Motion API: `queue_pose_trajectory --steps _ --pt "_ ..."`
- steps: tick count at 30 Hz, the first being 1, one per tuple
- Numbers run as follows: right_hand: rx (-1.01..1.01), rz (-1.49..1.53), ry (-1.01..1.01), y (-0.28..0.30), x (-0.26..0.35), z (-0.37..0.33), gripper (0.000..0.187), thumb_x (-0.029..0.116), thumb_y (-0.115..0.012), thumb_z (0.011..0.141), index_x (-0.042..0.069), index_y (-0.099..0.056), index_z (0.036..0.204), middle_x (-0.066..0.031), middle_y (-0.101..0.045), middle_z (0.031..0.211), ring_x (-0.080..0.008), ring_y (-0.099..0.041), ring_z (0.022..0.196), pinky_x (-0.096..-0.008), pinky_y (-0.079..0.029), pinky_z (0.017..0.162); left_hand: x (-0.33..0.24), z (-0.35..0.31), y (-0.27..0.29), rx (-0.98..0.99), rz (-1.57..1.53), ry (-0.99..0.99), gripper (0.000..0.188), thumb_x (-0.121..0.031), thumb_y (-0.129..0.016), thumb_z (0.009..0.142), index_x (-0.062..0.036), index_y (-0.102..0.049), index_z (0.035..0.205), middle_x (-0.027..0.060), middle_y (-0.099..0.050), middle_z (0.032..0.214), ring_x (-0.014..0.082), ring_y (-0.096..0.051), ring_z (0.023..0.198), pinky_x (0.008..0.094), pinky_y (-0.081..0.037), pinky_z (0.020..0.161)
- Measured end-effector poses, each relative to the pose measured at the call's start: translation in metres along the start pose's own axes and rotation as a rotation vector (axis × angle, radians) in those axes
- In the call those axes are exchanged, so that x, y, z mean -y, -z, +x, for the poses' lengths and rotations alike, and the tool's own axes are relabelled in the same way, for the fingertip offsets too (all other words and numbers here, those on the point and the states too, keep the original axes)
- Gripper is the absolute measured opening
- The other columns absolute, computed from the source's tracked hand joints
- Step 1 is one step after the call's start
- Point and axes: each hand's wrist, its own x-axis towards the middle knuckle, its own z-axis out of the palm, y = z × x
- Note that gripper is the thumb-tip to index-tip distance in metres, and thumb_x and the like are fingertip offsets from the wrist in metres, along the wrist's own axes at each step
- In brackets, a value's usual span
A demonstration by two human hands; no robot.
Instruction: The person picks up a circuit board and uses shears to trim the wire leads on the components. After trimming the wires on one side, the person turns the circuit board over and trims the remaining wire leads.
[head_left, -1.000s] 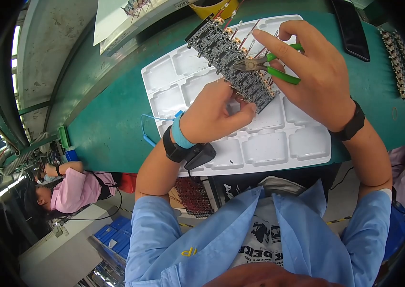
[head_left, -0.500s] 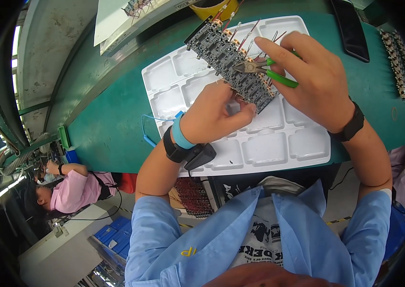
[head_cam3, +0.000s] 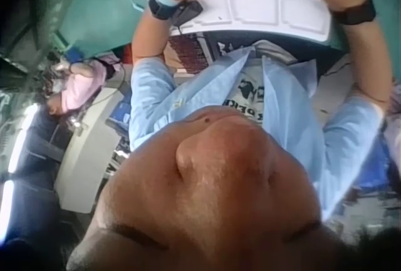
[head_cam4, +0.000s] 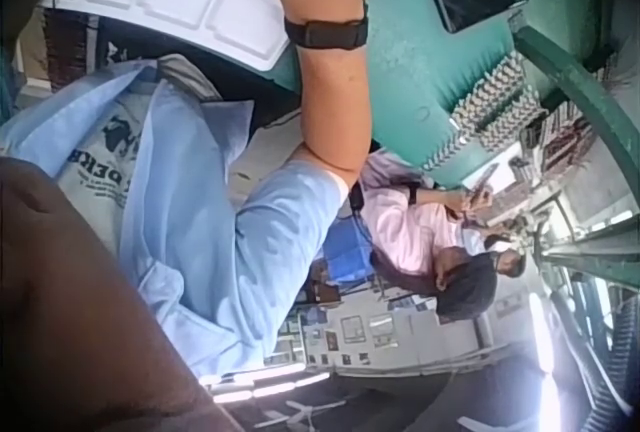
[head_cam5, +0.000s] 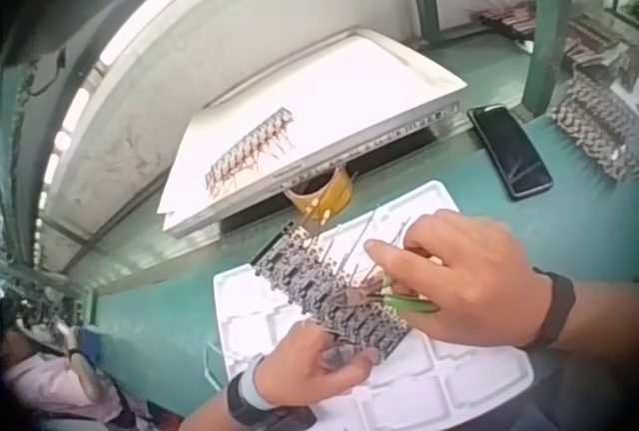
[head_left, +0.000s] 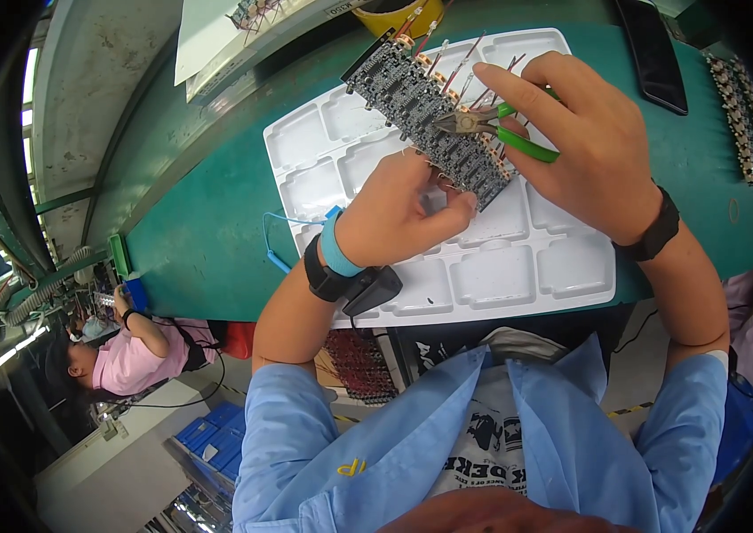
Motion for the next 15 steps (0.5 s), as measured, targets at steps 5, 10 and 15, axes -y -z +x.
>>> queue_pose_trajectory --steps 5,10,15 --pt "0.005 -0.025 0.003 0.0 0.0 -0.001 0.068 -0.001 -0.086 0.07 0.011 -0.072 0.135 -0.007 -0.064 0.103 -0.0259 -0.065 0.088 -0.0373 -0.053 0.071 -0.003 0.0 0.002 0.027 0.027 0.034 0.03 -0.015 -0.079 0.089 0.0008 -0.068 0.113 0.0132 -0.071 0.086 0.0237 -0.069 0.074 0.0358 -0.054 0.066" --pt "0.017 -0.031 -0.001 0.001 0.001 0.0 0.067 0.0 -0.087 0.07 0.011 -0.072 0.135 -0.0071 -0.064 0.105 -0.0259 -0.065 0.09 -0.0375 -0.053 0.071 -0.011 0.001 0.004 0.055 0.078 0.058 0.029 -0.015 -0.079 0.089 0.0005 -0.069 0.111 0.0136 -0.07 0.085 0.0255 -0.068 0.072 0.0372 -0.053 0.066" --pt "0.028 -0.026 0.005 0.002 0.001 0.001 0.067 0.001 -0.087 0.07 0.011 -0.072 0.135 -0.0073 -0.064 0.105 -0.026 -0.066 0.09 -0.0374 -0.053 0.072 -0.002 0.001 0.003 0.027 0.068 0.003 0.027 -0.015 -0.079 0.089 0.0002 -0.069 0.11 0.0137 -0.071 0.085 0.0266 -0.068 0.071 0.038 -0.053 0.065"
